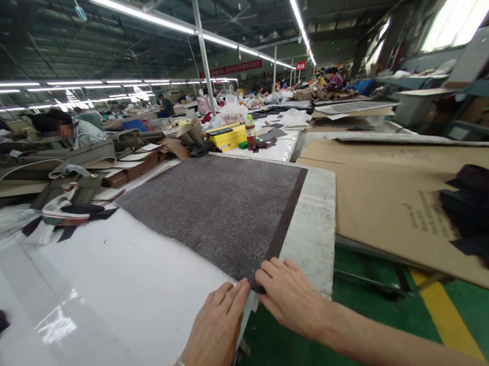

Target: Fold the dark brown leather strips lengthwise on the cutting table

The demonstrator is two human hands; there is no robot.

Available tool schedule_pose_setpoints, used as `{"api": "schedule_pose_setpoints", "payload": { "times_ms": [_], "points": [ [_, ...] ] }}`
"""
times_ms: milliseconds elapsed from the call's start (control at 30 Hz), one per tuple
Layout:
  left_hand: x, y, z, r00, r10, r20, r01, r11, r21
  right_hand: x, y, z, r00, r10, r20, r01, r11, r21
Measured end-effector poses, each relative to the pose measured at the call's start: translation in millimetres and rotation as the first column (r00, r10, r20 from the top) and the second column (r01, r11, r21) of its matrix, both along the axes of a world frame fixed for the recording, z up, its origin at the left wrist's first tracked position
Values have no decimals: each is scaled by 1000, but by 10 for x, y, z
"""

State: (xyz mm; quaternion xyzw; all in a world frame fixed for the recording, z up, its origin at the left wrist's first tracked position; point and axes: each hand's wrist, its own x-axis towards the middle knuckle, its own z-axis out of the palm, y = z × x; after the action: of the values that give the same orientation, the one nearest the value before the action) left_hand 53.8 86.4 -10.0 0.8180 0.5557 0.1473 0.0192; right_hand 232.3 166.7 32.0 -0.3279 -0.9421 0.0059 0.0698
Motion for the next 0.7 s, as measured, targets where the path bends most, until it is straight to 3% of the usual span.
{"api": "schedule_pose_setpoints", "payload": {
  "times_ms": [267,600,700],
  "points": [
    [-23,4,-7,1000,4,23,-4,1000,-2,-14,82,-50,1000,19,-3,-19,999,-41],
    [-25,7,-38,1000,-20,-19,19,999,-43,22,145,-52,983,-96,-155,57,969,-241],
    [-32,7,-36,1000,-22,-11,21,999,-41,136,292,25,960,-164,-229,94,953,-288]
  ]
}}
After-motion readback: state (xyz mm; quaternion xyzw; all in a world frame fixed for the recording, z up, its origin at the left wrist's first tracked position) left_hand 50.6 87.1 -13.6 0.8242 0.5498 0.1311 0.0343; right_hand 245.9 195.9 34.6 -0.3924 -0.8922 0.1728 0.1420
